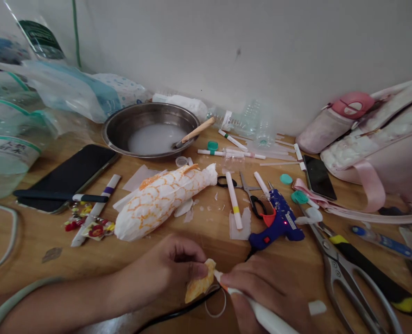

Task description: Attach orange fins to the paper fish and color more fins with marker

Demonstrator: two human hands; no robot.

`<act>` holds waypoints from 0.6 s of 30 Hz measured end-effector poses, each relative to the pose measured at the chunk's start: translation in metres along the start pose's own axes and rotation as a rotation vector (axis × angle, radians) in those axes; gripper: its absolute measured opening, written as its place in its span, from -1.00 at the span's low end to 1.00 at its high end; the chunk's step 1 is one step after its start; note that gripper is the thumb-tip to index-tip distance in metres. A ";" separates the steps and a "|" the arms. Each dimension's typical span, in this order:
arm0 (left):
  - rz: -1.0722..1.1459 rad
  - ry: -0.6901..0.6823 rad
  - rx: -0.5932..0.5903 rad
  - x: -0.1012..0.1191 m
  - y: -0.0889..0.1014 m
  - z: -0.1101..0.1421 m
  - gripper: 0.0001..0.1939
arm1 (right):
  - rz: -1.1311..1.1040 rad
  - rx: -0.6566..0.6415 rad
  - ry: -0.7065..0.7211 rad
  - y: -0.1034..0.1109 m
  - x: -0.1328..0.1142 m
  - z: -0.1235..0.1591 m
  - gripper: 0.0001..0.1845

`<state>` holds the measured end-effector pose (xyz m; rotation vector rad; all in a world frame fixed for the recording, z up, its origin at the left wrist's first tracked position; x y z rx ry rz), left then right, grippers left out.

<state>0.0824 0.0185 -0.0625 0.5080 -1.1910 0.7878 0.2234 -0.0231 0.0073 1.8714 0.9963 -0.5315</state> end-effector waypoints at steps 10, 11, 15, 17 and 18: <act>-0.003 -0.011 0.001 -0.002 0.000 -0.001 -0.74 | 0.012 0.033 -0.040 0.002 0.000 -0.003 -0.75; -0.004 -0.005 0.004 -0.002 0.000 -0.001 -0.74 | -0.005 0.054 -0.054 0.002 0.002 -0.002 -0.75; 0.006 -0.002 -0.005 0.001 0.000 0.000 -0.75 | -0.026 0.013 0.007 -0.002 0.002 0.002 -0.85; 0.007 -0.003 0.004 0.002 0.000 0.000 -0.75 | 0.002 0.025 -0.024 0.001 0.003 0.001 -0.82; 0.008 -0.002 0.001 0.002 0.000 0.000 -0.75 | 0.004 0.028 -0.043 0.003 0.004 0.000 -0.80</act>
Point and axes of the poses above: each hand's wrist, its own z-axis away from the middle knuckle, its own y-axis out of the back of the hand, x = y × z, the point moved 6 cm from there along -z, towards the middle knuckle, and after that the axes turned 13 degrees about -y, right-handed, at the moved point
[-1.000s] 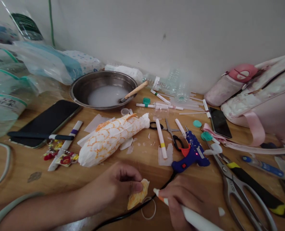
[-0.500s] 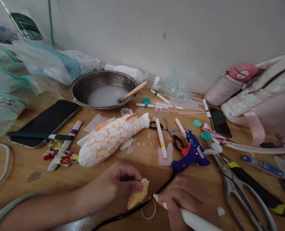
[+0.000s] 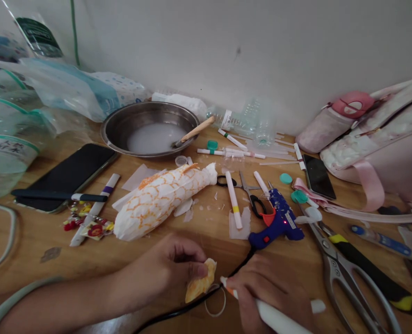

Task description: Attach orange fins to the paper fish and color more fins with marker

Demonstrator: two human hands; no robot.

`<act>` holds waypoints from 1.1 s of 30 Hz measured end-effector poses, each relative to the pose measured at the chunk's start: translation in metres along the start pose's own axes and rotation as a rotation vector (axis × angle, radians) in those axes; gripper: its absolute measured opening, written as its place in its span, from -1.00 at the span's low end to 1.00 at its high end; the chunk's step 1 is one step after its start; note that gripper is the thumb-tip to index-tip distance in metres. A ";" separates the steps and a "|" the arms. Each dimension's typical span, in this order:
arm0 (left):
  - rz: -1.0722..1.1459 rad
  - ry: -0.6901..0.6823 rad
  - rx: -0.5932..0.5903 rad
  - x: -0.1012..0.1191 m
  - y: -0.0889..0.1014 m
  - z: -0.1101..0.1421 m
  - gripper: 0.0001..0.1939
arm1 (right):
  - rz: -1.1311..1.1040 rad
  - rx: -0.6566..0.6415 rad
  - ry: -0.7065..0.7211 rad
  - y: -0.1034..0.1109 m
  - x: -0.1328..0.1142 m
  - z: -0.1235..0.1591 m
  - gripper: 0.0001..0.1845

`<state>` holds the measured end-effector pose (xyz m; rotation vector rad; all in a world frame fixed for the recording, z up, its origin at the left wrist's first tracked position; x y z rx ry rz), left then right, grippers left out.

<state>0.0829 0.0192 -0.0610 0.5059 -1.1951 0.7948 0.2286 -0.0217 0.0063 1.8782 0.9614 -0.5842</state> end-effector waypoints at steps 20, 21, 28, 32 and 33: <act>0.064 0.011 -0.034 0.000 -0.004 -0.002 -0.74 | 0.024 -0.092 0.110 0.000 -0.010 -0.006 -0.69; 0.063 0.015 -0.032 0.000 -0.004 -0.002 -0.73 | 0.023 -0.067 0.098 -0.001 -0.009 -0.005 -0.68; 0.049 0.023 -0.027 0.000 -0.004 -0.003 -0.70 | 0.011 -0.036 0.085 -0.007 -0.006 0.002 -0.71; 0.031 0.023 -0.044 0.000 -0.005 -0.003 -0.64 | 0.017 0.002 0.039 -0.001 -0.008 -0.001 -0.65; 0.022 0.021 -0.052 0.001 -0.005 -0.002 -0.62 | 0.016 -0.015 0.052 0.000 -0.010 -0.003 -0.64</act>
Point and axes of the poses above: each hand's wrist, its own z-axis away from the middle knuckle, its own y-axis out of the back of the hand, x = y × z, the point moved 6 cm from there along -z, towards the middle knuckle, and after that the axes turned 13 degrees about -y, right-handed, at the moved point
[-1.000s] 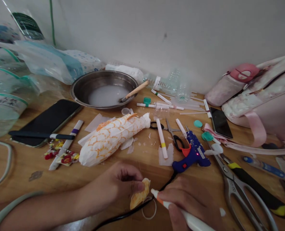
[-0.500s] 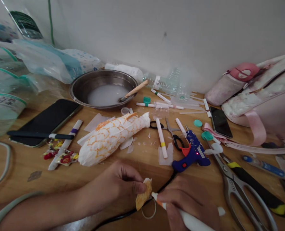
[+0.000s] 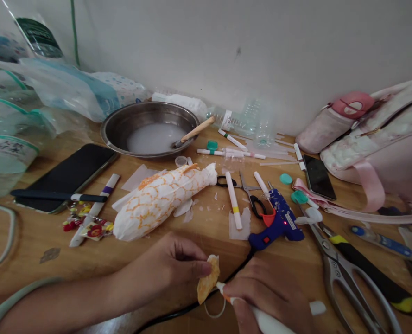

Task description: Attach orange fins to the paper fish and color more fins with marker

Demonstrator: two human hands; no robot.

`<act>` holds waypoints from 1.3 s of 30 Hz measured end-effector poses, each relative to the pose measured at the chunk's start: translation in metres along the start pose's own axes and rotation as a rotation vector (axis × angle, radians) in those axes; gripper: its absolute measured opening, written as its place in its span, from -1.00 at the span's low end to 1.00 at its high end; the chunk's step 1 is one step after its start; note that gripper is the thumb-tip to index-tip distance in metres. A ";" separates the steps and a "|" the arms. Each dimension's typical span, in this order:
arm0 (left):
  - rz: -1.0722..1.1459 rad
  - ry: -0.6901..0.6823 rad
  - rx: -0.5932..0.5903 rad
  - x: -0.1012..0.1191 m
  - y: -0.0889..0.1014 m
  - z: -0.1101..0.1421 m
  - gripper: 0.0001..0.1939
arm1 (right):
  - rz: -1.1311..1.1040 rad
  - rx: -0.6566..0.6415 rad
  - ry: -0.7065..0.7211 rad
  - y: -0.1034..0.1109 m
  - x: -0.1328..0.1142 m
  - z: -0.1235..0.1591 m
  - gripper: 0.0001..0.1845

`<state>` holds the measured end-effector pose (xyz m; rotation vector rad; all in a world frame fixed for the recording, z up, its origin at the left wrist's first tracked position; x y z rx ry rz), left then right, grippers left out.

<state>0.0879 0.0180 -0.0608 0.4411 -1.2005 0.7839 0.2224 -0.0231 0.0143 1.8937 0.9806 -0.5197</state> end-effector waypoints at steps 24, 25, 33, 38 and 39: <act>-0.090 -0.019 0.002 0.000 0.000 -0.001 -0.60 | 0.112 -0.184 0.201 -0.009 -0.012 -0.006 -0.60; -0.092 -0.016 0.006 0.000 0.000 -0.001 -0.59 | 0.120 -0.208 0.192 -0.008 -0.010 -0.006 -0.60; -0.098 -0.007 0.004 -0.004 -0.002 -0.001 -0.58 | 0.130 -0.187 0.203 -0.007 -0.008 -0.004 -0.55; -0.091 -0.023 -0.015 -0.002 -0.002 -0.001 -0.59 | 0.125 -0.192 0.208 -0.004 -0.007 -0.004 -0.63; -0.090 -0.018 -0.013 -0.002 -0.002 0.000 -0.59 | 0.123 -0.201 0.212 -0.004 -0.006 -0.005 -0.63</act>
Point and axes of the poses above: each hand's wrist, its own z-axis away from the middle knuckle, its own y-axis out of the back of the hand, x = y × z, the point moved 6 cm from there along -z, towards the middle knuckle, and after that the axes turned 13 degrees about -y, right-handed, at the moved point
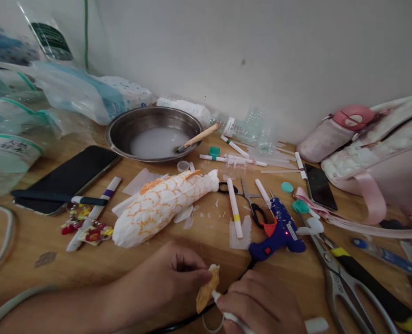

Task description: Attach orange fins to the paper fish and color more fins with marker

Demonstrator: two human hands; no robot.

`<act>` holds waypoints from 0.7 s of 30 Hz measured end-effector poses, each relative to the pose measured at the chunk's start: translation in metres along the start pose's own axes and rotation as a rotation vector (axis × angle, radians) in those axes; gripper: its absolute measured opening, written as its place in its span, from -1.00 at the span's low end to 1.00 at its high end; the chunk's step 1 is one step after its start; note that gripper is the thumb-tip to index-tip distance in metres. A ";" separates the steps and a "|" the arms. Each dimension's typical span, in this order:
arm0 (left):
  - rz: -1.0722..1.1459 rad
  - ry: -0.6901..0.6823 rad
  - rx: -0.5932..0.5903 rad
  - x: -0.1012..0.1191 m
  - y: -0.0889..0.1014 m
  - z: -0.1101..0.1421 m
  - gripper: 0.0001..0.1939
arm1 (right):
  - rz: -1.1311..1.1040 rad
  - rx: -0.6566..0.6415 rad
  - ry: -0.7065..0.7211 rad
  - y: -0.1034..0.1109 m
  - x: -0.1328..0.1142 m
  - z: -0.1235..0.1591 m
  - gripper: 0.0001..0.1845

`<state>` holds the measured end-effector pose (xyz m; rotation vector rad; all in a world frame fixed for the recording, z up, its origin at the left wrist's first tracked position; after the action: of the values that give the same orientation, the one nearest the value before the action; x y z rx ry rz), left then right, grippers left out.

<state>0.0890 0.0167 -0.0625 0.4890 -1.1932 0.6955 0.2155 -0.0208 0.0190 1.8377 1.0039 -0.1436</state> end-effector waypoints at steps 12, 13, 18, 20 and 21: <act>0.004 0.023 0.024 0.001 0.000 0.000 -0.60 | -0.016 0.006 -0.014 -0.003 0.004 0.006 -0.65; 0.002 0.023 0.036 0.001 0.001 0.000 -0.60 | -0.012 0.002 -0.026 -0.004 0.005 0.007 -0.66; 0.011 0.032 0.057 0.000 0.001 0.000 -0.61 | -0.041 0.074 -0.110 0.000 0.011 0.006 -0.68; 0.018 0.029 0.055 0.000 0.001 0.000 -0.62 | -0.035 0.061 -0.119 -0.001 0.013 0.006 -0.74; 0.021 0.024 0.055 0.000 0.001 0.000 -0.62 | -0.030 0.052 -0.133 -0.002 0.014 0.006 -0.78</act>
<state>0.0885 0.0175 -0.0627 0.5128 -1.1610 0.7518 0.2256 -0.0172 0.0079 1.8353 0.9431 -0.3088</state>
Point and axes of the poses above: each hand's wrist, its own z-axis away from the middle knuckle, its own y-axis out of the back of the hand, x = y × z, the point moved 6 cm from there along -z, towards the middle knuckle, and after that the axes turned 13 degrees about -y, right-handed, at the moved point
